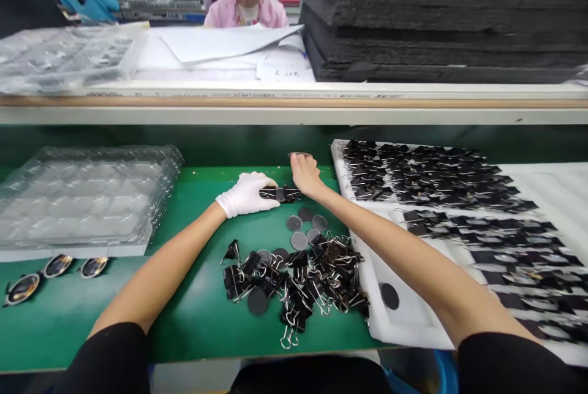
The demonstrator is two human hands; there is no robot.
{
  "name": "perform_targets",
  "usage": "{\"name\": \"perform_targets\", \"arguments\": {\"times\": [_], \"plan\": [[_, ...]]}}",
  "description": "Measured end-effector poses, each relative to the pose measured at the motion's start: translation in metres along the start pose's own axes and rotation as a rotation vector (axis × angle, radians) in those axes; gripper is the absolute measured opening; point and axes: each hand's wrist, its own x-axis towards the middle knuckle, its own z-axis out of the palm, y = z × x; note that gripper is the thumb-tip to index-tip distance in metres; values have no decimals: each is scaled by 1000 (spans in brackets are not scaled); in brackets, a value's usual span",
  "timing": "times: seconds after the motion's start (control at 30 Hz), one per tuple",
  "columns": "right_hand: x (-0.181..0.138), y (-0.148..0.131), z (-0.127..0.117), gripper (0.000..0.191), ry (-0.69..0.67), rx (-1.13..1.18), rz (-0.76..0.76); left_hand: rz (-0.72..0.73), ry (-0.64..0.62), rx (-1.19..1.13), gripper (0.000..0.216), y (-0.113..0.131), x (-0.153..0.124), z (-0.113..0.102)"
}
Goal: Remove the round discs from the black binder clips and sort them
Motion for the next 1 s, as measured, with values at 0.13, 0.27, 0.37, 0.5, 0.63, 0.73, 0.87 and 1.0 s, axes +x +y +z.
{"name": "perform_targets", "arguments": {"times": [0.13, 0.27, 0.37, 0.5, 0.63, 0.73, 0.87, 1.0], "plan": [[-13, 7, -32, 48, -315, 197, -325, -156, -20, -257, 45, 3, 1, -11], [-29, 11, -45, 41, -395, 198, -238, -236, -48, -439, 68, 10, 2, -18], [-41, 10, -50, 22, -282, 230, -174, -192, -65, -578, 76, 21, 0, -21], [-67, 5, -61, 24, -213, 225, -128, -125, -73, -337, 55, 44, -4, -23], [-112, 2, -82, 29, -221, 60, -267, -65, -172, -372, 50, 53, -6, -17], [-151, 10, -118, 23, -91, -22, -321, 20, -209, -606, 67, 37, -2, -10], [-194, 54, -194, 26, 49, -155, -314, -99, -56, -635, 59, 18, 4, -5], [-212, 124, -249, 23, 96, -431, -171, -149, -34, -578, 52, 21, 7, -4]]}}
